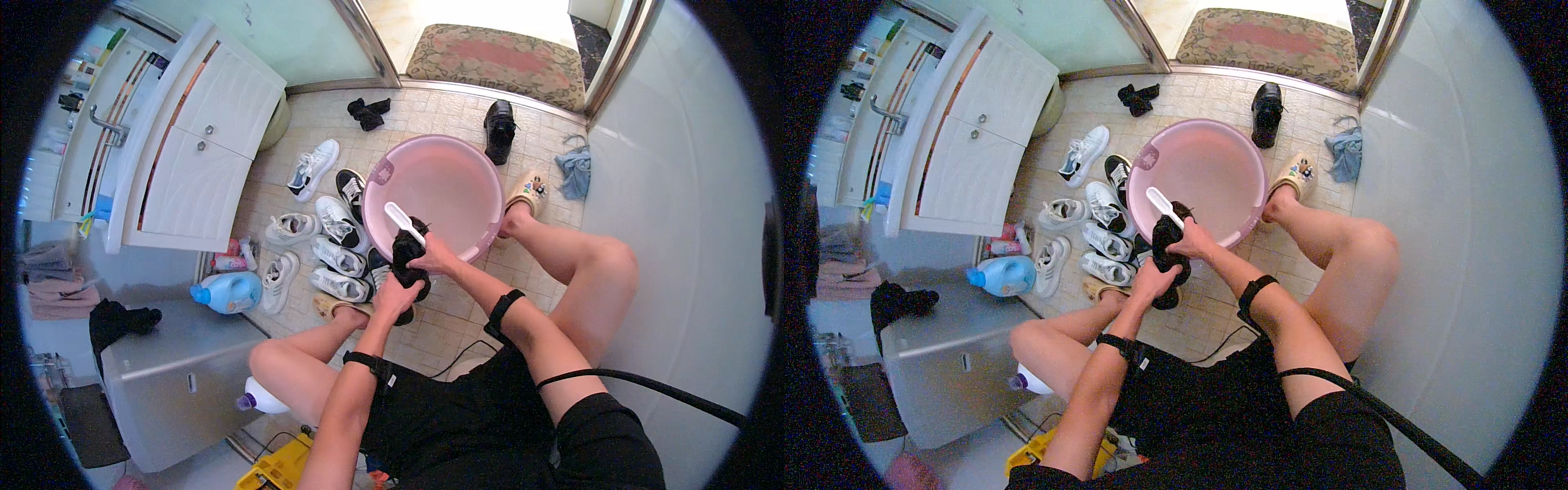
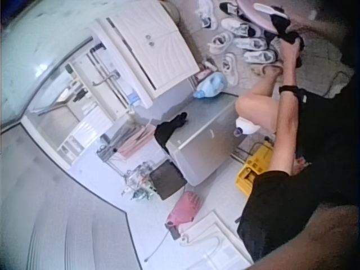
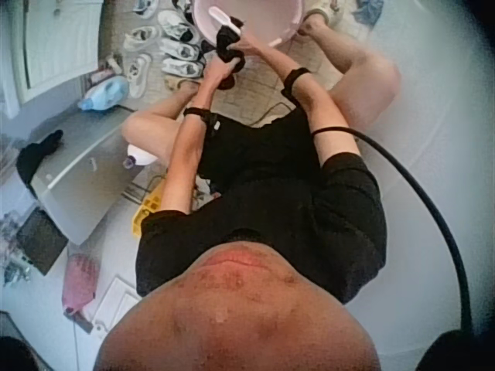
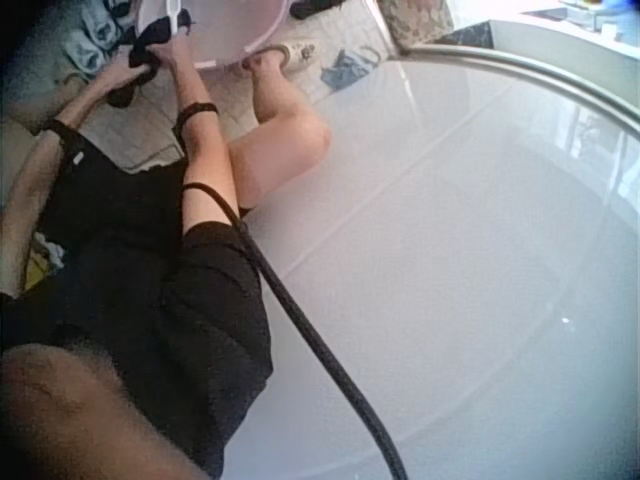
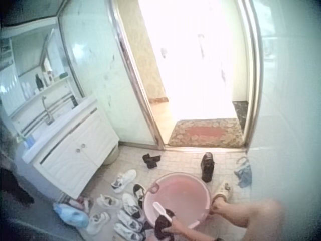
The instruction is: The person scrubs a black shoe with a brush in a pink bucket filled with water, then repeats the action with a second black shoe.
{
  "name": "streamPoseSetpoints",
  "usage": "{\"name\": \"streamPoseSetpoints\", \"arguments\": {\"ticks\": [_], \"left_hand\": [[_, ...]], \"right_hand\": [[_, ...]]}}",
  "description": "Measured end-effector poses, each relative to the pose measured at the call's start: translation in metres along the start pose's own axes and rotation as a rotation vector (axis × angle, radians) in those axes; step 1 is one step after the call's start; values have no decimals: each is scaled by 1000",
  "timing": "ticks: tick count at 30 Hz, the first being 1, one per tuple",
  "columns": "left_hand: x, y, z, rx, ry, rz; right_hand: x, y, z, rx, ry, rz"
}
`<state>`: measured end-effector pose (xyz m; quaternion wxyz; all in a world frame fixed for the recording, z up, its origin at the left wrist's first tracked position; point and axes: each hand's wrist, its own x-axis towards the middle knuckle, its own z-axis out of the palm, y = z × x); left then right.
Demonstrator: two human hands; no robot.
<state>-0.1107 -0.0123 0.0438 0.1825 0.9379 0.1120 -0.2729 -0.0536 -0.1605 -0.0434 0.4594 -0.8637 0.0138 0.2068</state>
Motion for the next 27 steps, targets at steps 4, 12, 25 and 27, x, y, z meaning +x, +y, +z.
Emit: {"name": "streamPoseSetpoints", "arguments": {"ticks": [4,12,25,27], "left_hand": [[24,-28,4,-86,-98,54],[79,-31,-8,-677,-278,-165],[82,15,-2,179,106,142],[82,8,1,183,120,151]], "right_hand": [[4,-12,11,22,-24,-27],[22,33,13,84,55,-153],[-3,-7,-2,40,69,-154],[-3,-14,1,17,76,-156]]}}
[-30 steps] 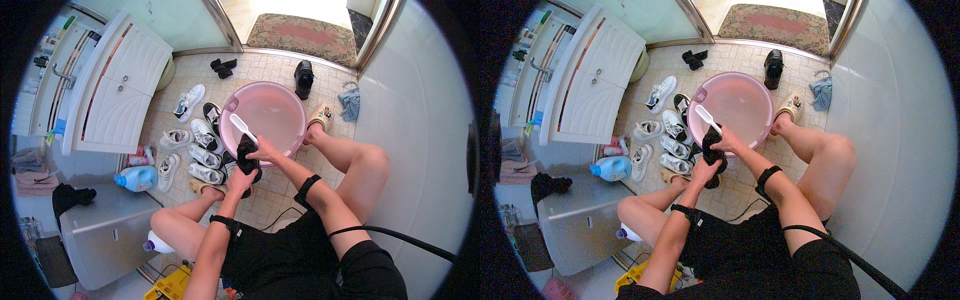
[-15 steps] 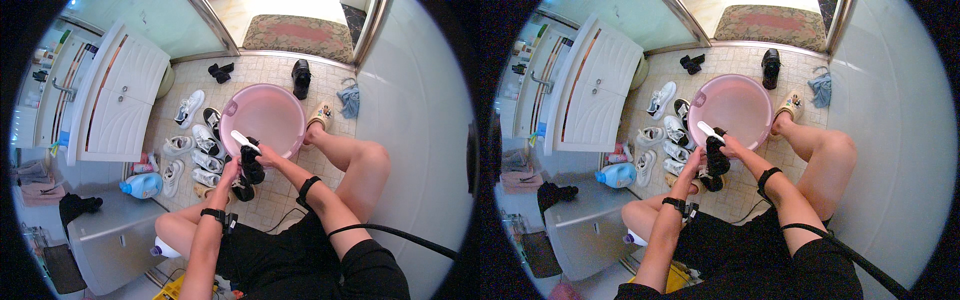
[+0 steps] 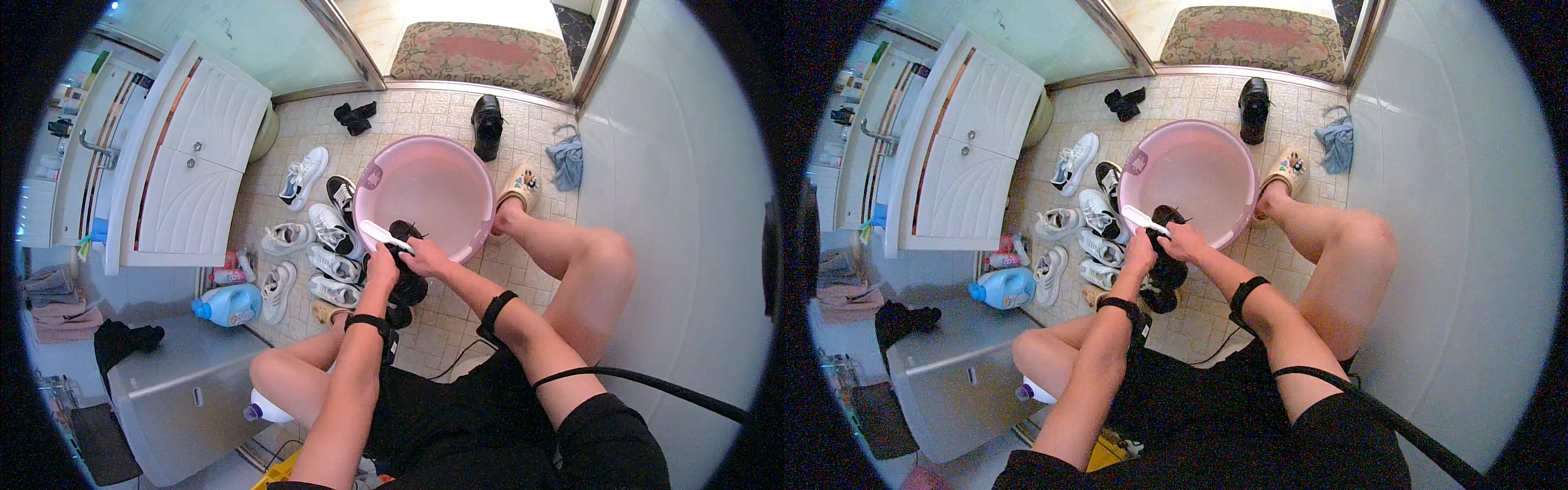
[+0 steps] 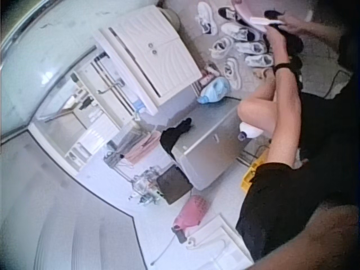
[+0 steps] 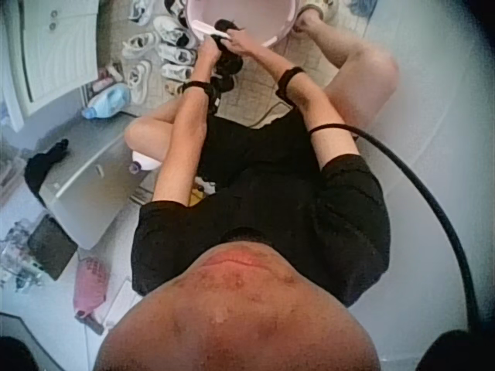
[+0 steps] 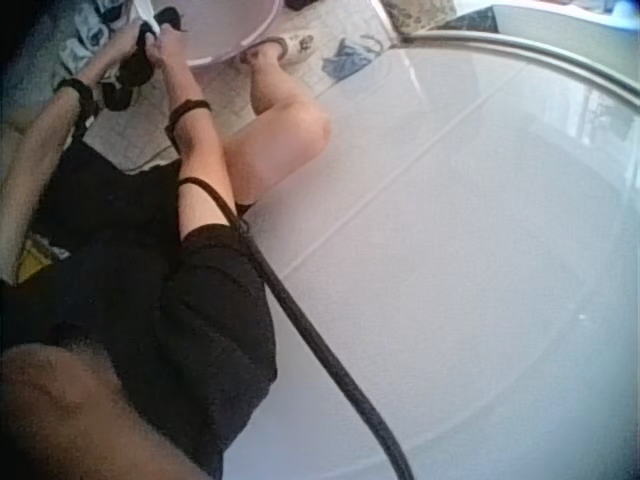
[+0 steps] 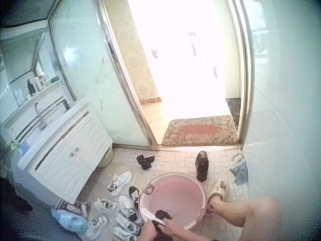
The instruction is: The person scrubs a black shoe with a brush in a pink bucket filled with water, then repeats the action with a second black shoe.
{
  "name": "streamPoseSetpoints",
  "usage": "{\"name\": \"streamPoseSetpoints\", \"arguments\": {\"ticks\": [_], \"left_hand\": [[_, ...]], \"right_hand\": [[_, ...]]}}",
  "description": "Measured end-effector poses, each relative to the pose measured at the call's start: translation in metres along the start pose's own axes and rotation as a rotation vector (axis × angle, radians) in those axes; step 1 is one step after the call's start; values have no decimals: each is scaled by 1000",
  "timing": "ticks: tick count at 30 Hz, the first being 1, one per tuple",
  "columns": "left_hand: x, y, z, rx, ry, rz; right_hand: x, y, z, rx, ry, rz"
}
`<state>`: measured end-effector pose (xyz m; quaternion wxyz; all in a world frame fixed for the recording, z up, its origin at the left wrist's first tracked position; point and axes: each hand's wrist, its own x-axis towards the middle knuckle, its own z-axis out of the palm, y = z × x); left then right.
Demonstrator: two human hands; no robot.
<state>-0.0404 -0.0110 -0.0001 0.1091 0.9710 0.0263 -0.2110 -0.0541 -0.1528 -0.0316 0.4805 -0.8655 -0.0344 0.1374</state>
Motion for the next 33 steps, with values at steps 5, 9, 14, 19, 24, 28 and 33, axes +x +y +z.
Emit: {"name": "streamPoseSetpoints", "arguments": {"ticks": [5,9,14,19,24,28,33], "left_hand": [[-4,-3,1,5,65,77],[-8,-7,-5,9,102,72],[-9,-3,-4,52,76,70],[-6,-20,-3,-61,73,142],[-4,-44,19,-947,-261,-340],[-46,-37,9,-1397,-459,-414],[-54,-18,-4,-2086,-625,-199]], "right_hand": [[-1,9,4,-16,8,100],[-5,-8,2,-52,-36,130],[-7,-14,2,-54,35,185],[-3,-3,11,27,50,164],[15,16,12,156,108,89],[12,-25,-7,325,70,91],[22,-30,-15,331,134,-34]]}}
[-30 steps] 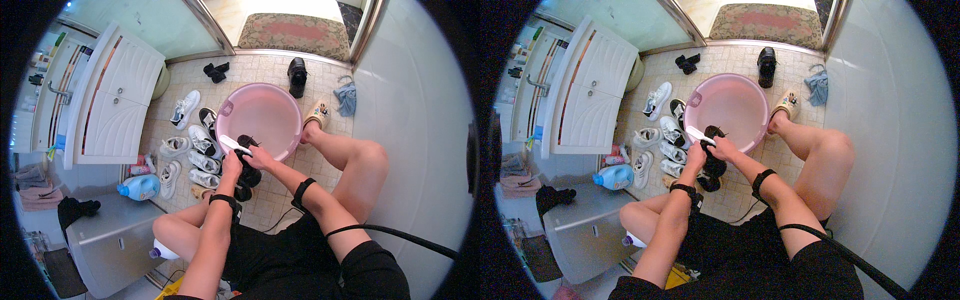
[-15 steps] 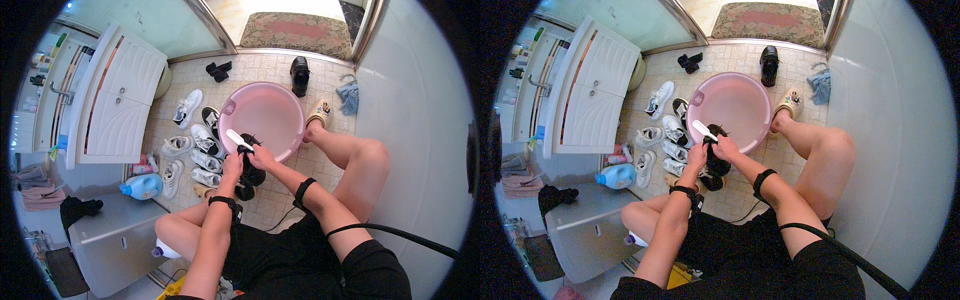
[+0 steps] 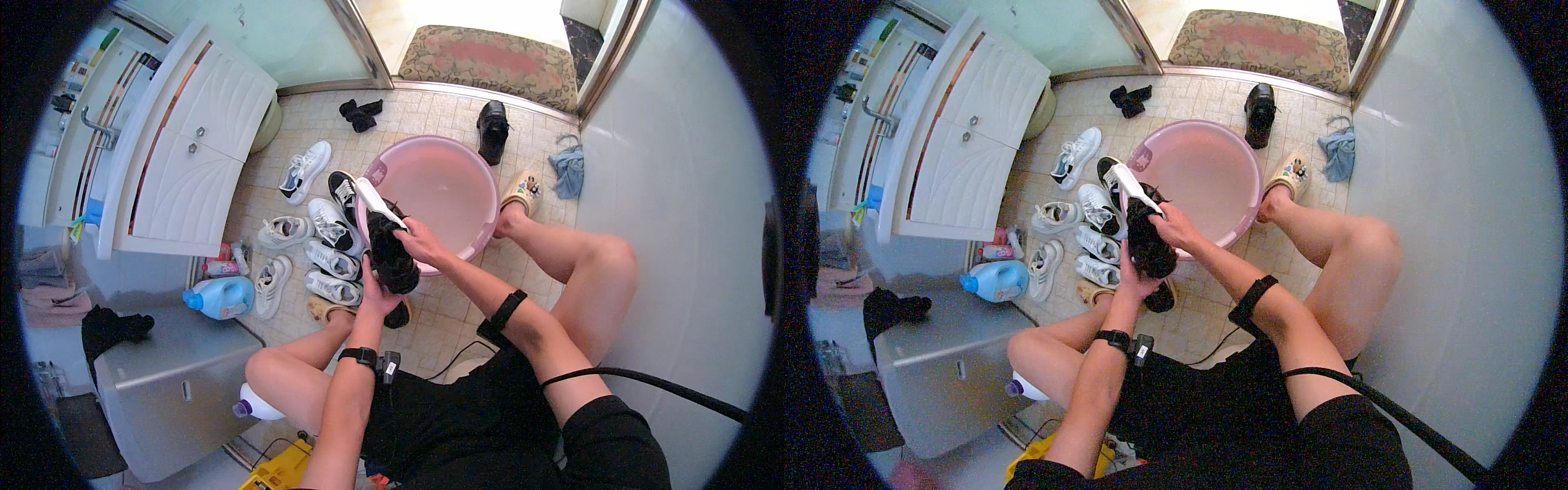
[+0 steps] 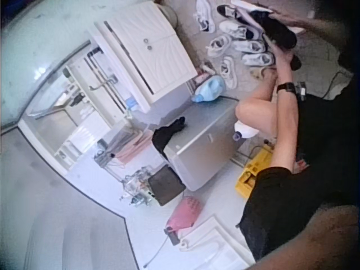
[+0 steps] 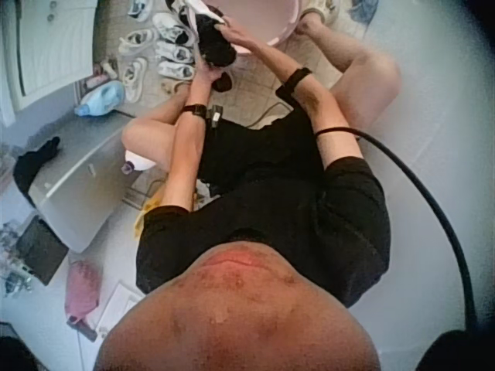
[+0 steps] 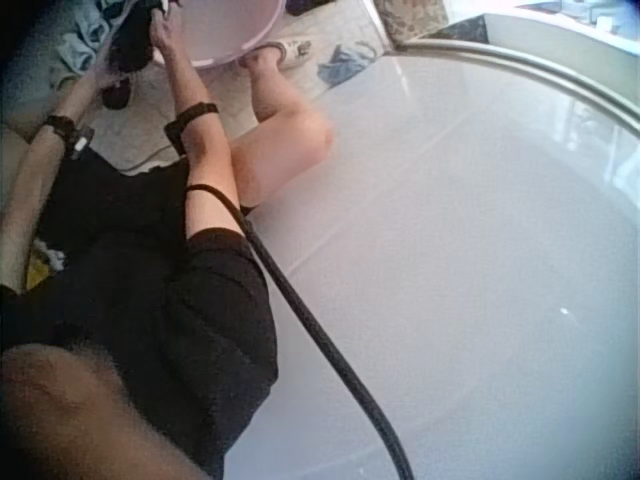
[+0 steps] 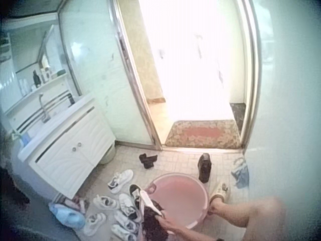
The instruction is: The person scrubs a black shoe with a brush in a pink bucket filled with water, then repeats the action with a second black shoe.
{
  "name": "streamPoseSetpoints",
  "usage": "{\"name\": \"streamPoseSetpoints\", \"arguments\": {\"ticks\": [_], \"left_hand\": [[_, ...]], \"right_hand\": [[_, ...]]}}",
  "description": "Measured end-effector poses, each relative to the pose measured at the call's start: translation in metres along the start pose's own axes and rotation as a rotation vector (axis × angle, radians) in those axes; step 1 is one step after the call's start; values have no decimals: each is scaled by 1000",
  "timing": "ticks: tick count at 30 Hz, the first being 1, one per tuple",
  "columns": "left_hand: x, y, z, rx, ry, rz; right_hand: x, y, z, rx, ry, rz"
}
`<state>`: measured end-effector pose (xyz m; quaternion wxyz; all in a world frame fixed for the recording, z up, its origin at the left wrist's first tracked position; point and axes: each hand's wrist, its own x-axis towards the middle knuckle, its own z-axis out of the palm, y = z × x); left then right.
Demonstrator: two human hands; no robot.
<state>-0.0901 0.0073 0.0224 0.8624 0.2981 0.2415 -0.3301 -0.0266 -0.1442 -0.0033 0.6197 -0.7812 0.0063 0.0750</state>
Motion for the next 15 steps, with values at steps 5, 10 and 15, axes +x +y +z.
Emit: {"name": "streamPoseSetpoints", "arguments": {"ticks": [5,10,15], "left_hand": [[-14,19,10,-2,-87,100],[-2,15,8,-116,-238,75],[-1,6,1,-155,-92,155]], "right_hand": [[-12,-38,1,191,-249,225],[-7,-11,2,220,-180,-11],[10,1,-28,349,-203,506]]}}
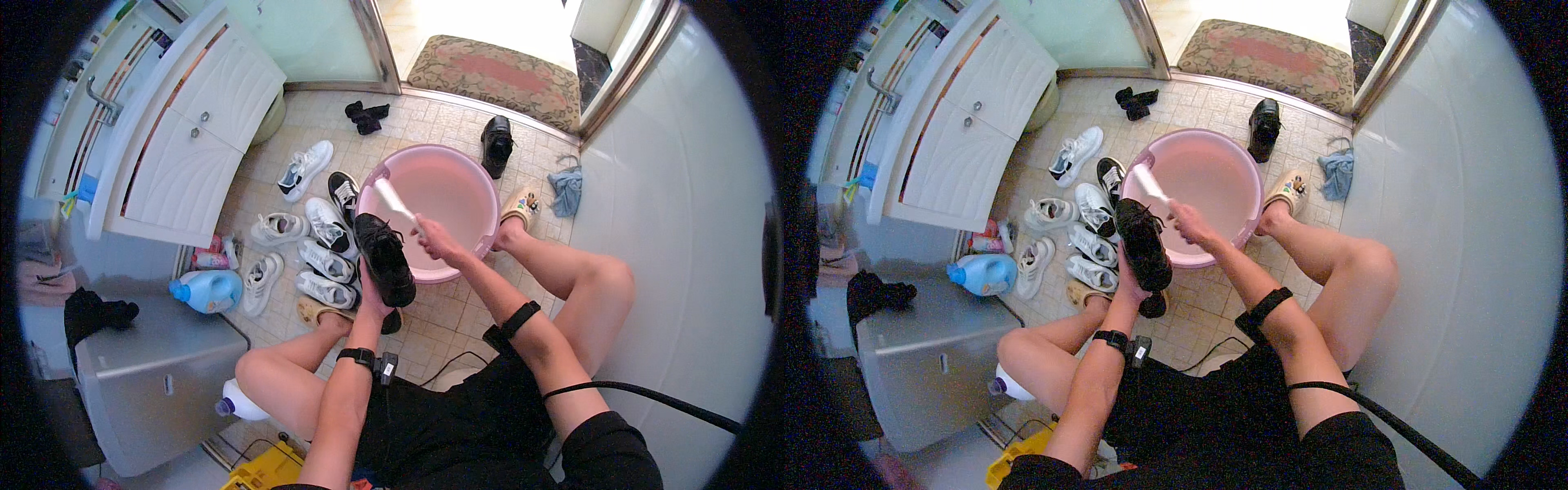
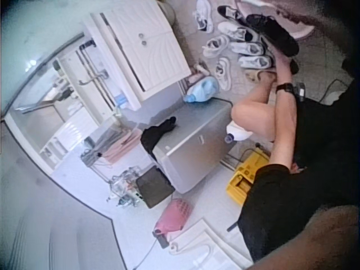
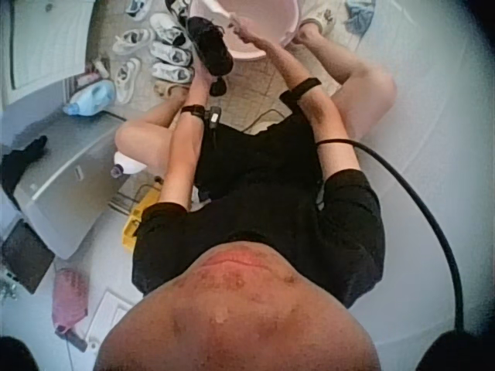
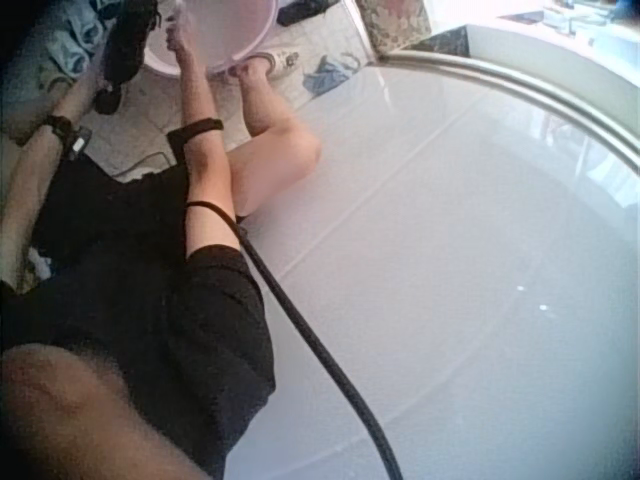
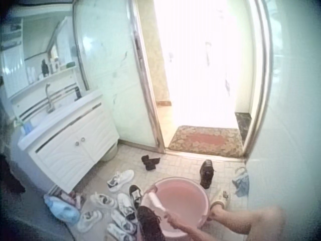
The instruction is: The person scrubs a black shoe with a brush in a pink bucket filled with water, then repeats the action with a second black shoe.
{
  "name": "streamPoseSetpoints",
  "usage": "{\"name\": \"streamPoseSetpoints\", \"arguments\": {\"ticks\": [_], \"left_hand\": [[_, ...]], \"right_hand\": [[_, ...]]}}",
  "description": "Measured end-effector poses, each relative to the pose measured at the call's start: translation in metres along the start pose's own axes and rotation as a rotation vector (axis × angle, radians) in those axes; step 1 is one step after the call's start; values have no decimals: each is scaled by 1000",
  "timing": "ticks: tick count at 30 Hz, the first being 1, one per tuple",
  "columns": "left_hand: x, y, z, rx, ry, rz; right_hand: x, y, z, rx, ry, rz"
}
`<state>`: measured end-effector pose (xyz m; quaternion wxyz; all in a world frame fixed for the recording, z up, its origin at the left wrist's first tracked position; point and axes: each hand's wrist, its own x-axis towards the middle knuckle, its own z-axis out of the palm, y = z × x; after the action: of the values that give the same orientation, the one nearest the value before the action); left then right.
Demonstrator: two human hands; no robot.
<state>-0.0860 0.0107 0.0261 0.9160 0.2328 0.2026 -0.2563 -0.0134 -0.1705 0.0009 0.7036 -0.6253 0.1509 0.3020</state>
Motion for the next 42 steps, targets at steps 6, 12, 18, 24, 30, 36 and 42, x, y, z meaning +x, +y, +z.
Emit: {"name": "streamPoseSetpoints", "arguments": {"ticks": [6,12,18,24,30,36,42], "left_hand": [[7,-3,-8,-3,25,-5],[-9,-3,1,-33,78,-53],[18,-28,8,51,49,-131],[0,-1,-22,66,94,35],[10,6,-19,18,-3,113],[10,14,-23,-19,31,144],[14,21,-32,-111,12,201]], "right_hand": [[11,29,-63,-1048,381,-137],[22,52,-64,-1251,409,-179],[67,116,-152,-1527,8,-327],[28,51,-76,-1241,143,-210],[5,-2,-92,-1130,252,-345],[-33,-77,-105,-1031,12,-515],[-67,-110,-87,-1037,-176,-448]]}}
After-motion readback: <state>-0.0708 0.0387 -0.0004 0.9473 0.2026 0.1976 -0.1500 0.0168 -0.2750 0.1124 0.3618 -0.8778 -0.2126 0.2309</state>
